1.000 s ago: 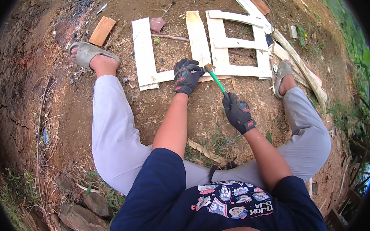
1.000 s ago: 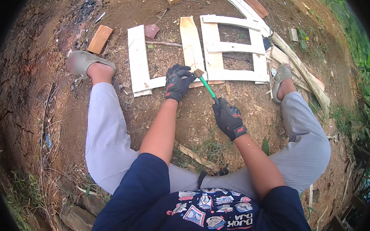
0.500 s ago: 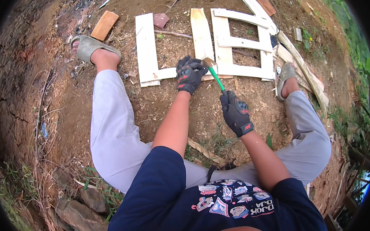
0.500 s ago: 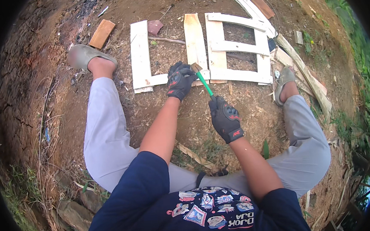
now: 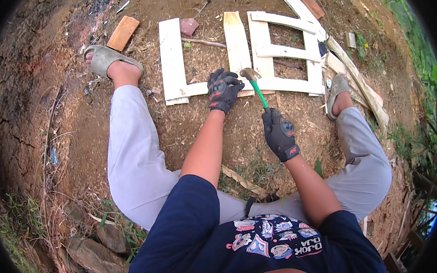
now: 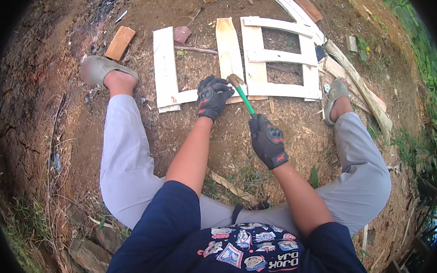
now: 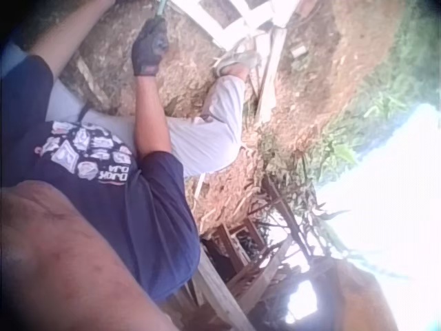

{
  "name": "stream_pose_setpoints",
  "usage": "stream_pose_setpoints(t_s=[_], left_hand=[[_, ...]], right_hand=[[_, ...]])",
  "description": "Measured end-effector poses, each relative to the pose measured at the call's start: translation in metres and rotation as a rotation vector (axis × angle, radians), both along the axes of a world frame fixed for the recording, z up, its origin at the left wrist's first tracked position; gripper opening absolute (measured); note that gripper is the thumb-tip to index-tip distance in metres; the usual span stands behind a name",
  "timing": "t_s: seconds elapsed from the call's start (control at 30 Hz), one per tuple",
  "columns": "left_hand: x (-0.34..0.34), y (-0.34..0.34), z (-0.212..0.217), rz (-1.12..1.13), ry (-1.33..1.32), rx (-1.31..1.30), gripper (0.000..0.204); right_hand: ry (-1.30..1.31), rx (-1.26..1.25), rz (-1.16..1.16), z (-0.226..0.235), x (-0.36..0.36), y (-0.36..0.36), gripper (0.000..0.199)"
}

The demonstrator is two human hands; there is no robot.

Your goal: The person assembles a wooden frame on the ground using a hammer and nails. They position wooden planks to form a rectangular structure and secure them by hammering nails into the joints.

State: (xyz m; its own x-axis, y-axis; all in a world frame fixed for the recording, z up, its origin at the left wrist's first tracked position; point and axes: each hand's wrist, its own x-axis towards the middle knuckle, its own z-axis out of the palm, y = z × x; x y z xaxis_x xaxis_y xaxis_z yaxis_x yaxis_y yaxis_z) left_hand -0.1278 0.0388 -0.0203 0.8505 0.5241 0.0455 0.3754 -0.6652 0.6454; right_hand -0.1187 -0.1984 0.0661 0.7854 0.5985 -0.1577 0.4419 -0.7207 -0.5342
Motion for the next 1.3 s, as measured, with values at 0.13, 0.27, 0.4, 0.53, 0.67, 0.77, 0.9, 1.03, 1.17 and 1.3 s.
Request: stream_pose_setpoints(t_s=[0.13, 0.27, 0.4, 0.53, 0.67, 0.77, 0.9, 1.03, 1.17, 1.3], left_hand=[[0.003, -0.002, 0.003, 0.002, 0.025, -0.01, 0.014], [0.001, -0.002, 0.003, 0.014, 0.036, 0.001, 0.014], [0.0, -0.005, 0.008, 0.016, 0.069, -0.066, 0.014], [0.001, 0.002, 0.007, -0.045, 0.065, -0.003, 0.016], [0.002, -0.004, 0.013, 0.006, 0.066, 0.034, 0.018], [0.005, -0.006, 0.017, 0.019, 0.073, -0.051, 0.02], [0.009, -0.003, 0.017, -0.012, 0.076, -0.041, 0.02], [0.004, -0.003, 0.013, -0.012, 0.075, 0.006, 0.019], [0.004, -0.005, 0.015, 0.039, 0.044, -0.022, 0.021], [0.0, -0.007, 0.014, 0.017, 0.016, 0.018, 0.02]], right_hand=[[0.006, 0.019, 0.005, -0.009, -0.002, -0.001, 0.031], [-0.008, -0.017, 0.036, -0.013, -0.003, -0.007, 0.031], [-0.077, 0.12, -0.013, -0.01, -0.007, -0.005, 0.031], [-0.008, -0.032, 0.026, -0.031, -0.003, -0.011, 0.028], [0.018, 0.042, -0.027, -0.027, -0.005, -0.009, 0.03], [-0.02, 0.061, 0.021, -0.026, -0.004, -0.012, 0.031], [0.045, -0.033, -0.007, -0.045, -0.003, -0.017, 0.034], [0.029, 0.046, 0.01, -0.036, -0.005, -0.015, 0.036], [0.129, -0.114, 0.078, -0.036, -0.002, -0.009, 0.035], [0.048, 0.041, -0.011, -0.032, -0.011, -0.009, 0.034]])
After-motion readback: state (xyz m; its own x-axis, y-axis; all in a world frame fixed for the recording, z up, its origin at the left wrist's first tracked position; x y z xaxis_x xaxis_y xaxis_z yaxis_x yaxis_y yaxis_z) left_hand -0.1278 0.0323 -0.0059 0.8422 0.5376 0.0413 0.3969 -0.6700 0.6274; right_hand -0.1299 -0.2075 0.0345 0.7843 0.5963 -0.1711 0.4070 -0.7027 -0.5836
